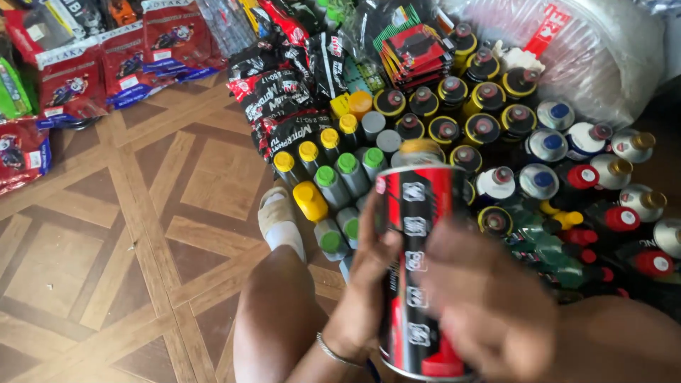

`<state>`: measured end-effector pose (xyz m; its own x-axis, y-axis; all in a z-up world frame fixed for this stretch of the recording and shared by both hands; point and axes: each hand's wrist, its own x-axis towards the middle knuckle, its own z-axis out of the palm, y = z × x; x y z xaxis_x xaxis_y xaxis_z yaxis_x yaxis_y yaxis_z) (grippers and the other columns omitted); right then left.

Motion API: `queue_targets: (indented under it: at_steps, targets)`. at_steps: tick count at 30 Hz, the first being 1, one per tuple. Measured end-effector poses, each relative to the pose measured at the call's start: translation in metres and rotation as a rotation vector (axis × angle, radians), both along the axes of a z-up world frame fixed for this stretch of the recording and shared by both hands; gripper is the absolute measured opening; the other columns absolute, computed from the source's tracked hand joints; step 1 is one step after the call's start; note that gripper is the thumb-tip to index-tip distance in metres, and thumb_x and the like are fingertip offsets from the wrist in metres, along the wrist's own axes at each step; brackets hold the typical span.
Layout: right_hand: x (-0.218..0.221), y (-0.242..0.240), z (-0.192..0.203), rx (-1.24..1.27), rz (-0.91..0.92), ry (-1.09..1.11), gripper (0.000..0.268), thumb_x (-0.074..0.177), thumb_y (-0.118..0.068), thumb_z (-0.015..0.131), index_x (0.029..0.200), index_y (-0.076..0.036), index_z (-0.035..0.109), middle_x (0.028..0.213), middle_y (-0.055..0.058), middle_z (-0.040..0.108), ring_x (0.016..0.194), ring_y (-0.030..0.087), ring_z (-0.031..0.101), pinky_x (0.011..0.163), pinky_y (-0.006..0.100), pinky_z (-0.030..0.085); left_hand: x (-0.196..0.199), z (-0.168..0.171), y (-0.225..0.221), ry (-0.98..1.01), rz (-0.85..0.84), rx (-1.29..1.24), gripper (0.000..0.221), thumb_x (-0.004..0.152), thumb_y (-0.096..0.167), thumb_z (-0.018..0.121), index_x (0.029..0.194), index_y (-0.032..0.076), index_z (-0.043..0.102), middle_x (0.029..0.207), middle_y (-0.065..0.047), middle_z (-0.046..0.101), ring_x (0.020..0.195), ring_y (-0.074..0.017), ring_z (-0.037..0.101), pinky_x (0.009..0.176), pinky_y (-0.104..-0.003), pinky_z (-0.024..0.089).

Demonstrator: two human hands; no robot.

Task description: Wiping down and organizing various automotive fluid bottles and spray cans on the floor.

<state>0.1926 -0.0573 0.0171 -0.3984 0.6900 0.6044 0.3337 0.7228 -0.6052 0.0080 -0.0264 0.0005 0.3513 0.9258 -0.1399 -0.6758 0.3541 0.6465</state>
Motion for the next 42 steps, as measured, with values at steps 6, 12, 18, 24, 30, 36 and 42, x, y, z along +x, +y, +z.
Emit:
queue_targets:
  at_steps: [6,12,18,24,30,36,42]
  targets:
    - [-0.005,-0.003,-0.009,0.307,0.367,-0.054,0.022,0.091,-0.011,0.079,0.112,-0.006,0.072,0.120,0.012,0.065,0.112,0.028,0.067,0.096,0.041,0.059,-0.006,0.008,0.001,0.100,-0.035,0.038,0.098,0.090,0.039,0.066,0.168,0.017,0.010,0.159,-0.014,0.042,0.137,-0.0253,0.049,0.112,-0.039,0.043]
    - [0.034,0.068,-0.001,0.075,-0.176,0.022,0.016,0.090,-0.002,0.071,0.105,-0.006,0.068,0.115,0.006,0.068,0.120,0.027,0.064,0.104,0.041,0.052,0.016,-0.007,-0.015,0.072,-0.170,-0.010,0.096,0.093,0.040,0.064,0.168,0.012,0.011,0.158,-0.016,0.043,0.138,-0.0235,0.050,0.113,-0.036,0.043]
    - [0.006,0.043,0.005,0.001,-0.252,-0.037,0.023,0.094,-0.002,0.059,0.117,-0.002,0.066,0.135,0.015,0.065,0.135,0.036,0.061,0.117,0.047,0.047,0.011,-0.008,-0.008,0.074,-0.070,-0.008,0.087,0.093,0.038,0.060,0.165,0.014,0.019,0.149,-0.012,0.051,0.125,-0.0217,0.058,0.102,-0.037,0.052]
    - [-0.003,-0.003,-0.012,0.270,0.220,-0.181,0.029,0.091,-0.027,0.068,0.116,-0.013,0.070,0.134,0.010,0.063,0.133,0.036,0.057,0.114,0.058,0.042,-0.007,-0.010,0.005,0.024,-0.031,0.002,0.086,0.095,0.036,0.063,0.166,0.014,0.019,0.148,-0.019,0.049,0.123,-0.0276,0.055,0.102,-0.040,0.049]
    - [0.019,0.045,0.010,0.204,0.035,-0.142,0.027,0.089,-0.014,0.065,0.116,-0.007,0.067,0.134,0.020,0.060,0.136,0.040,0.053,0.116,0.053,0.040,0.006,-0.002,-0.005,0.131,-0.106,0.104,0.089,0.095,0.039,0.060,0.167,0.010,0.016,0.163,-0.013,0.038,0.147,-0.0239,0.041,0.119,-0.038,0.037]
    - [0.018,0.046,-0.010,-0.151,-0.268,0.252,0.028,0.104,-0.004,0.056,0.130,0.003,0.062,0.150,0.020,0.060,0.147,0.032,0.054,0.128,0.047,0.039,0.012,-0.009,-0.004,0.150,-0.153,0.124,0.093,0.093,0.042,0.061,0.166,0.007,0.015,0.161,-0.016,0.039,0.146,-0.0272,0.042,0.119,-0.039,0.036]
    - [-0.001,0.001,-0.005,0.131,-0.215,0.016,0.028,0.092,-0.007,0.061,0.119,-0.002,0.063,0.132,0.017,0.065,0.137,0.037,0.057,0.123,0.051,0.040,0.000,-0.006,0.003,0.167,-0.115,0.053,0.092,0.092,0.039,0.061,0.166,0.008,0.015,0.164,-0.015,0.037,0.147,-0.0271,0.040,0.119,-0.039,0.034]
